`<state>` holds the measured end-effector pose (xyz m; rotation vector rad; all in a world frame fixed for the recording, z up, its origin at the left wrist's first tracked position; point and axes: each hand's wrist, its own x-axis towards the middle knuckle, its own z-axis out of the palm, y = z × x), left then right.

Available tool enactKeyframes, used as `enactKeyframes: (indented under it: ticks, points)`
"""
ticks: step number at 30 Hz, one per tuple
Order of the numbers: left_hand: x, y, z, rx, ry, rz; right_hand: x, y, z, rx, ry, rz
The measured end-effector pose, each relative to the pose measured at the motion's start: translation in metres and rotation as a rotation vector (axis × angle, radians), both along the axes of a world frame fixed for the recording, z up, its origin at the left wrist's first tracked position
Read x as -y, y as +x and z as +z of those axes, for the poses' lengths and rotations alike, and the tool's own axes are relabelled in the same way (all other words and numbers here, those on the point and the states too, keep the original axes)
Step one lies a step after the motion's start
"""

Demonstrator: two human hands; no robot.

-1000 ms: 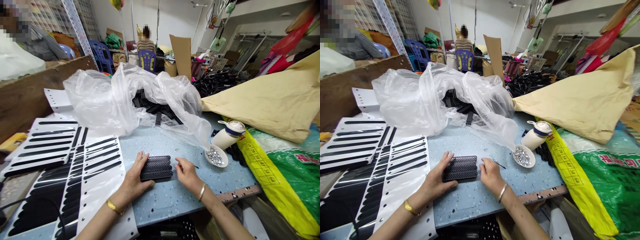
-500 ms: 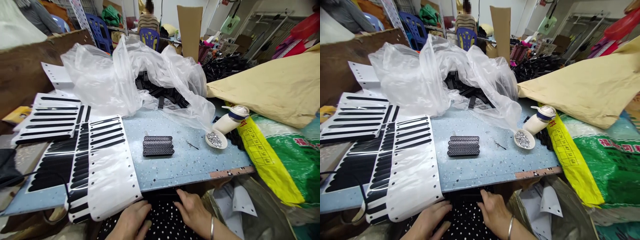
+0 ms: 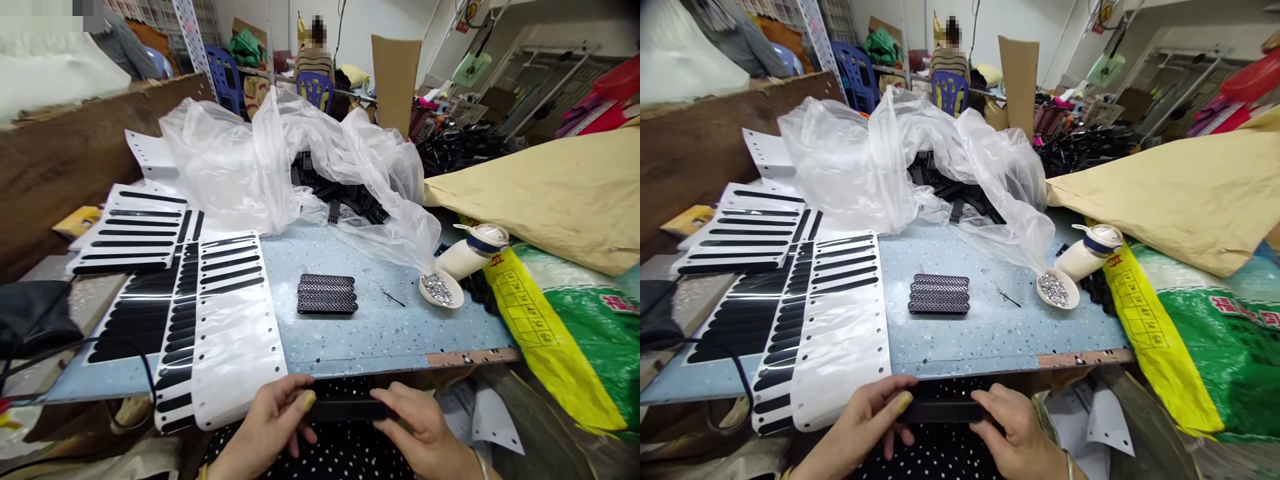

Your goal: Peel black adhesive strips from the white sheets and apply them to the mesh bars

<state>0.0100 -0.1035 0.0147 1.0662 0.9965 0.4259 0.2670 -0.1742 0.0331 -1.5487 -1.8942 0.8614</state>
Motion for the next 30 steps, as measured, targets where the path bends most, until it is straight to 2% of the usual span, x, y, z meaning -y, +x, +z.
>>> enactKeyframes:
  ticks: [2,4,7,9,12,15,17,20,25,27,30]
  points:
    - [-0.009,0.000,0.007,0.100,-0.088,0.064,-0.007,0.002,0.006,-0.019,0.086,-0.023]
    - [-0.020,-0.002,0.012,0.144,-0.050,0.093,-0.017,0.003,0.013,-0.093,0.062,-0.038]
    - [-0.038,-0.003,0.020,0.107,0.222,0.139,-0.038,0.000,0.015,-0.275,-0.068,-0.112]
    - [-0.051,-0.002,0.022,0.046,0.450,0.164,-0.056,-0.004,0.005,-0.355,-0.079,-0.237]
    - [-0.070,0.001,0.016,-0.080,0.713,0.137,-0.083,-0.009,-0.019,-0.305,0.082,-0.373]
    - [-0.084,0.002,0.001,-0.247,0.959,0.125,-0.102,-0.012,-0.041,-0.142,0.293,-0.361]
    - [-0.090,0.000,-0.009,-0.325,1.067,0.124,-0.107,-0.013,-0.050,-0.074,0.361,-0.342]
    - [-0.095,-0.002,-0.017,-0.390,1.102,0.111,-0.107,-0.014,-0.057,-0.051,0.379,-0.370]
    - [-0.106,0.003,-0.010,-0.442,1.104,0.073,-0.112,-0.014,-0.062,-0.076,0.332,-0.428]
    - [-0.110,0.004,-0.007,-0.443,1.100,0.055,-0.115,-0.011,-0.059,-0.093,0.277,-0.434]
    - [-0.116,-0.003,-0.002,-0.450,1.100,0.089,-0.118,-0.003,-0.048,-0.097,0.228,-0.351]
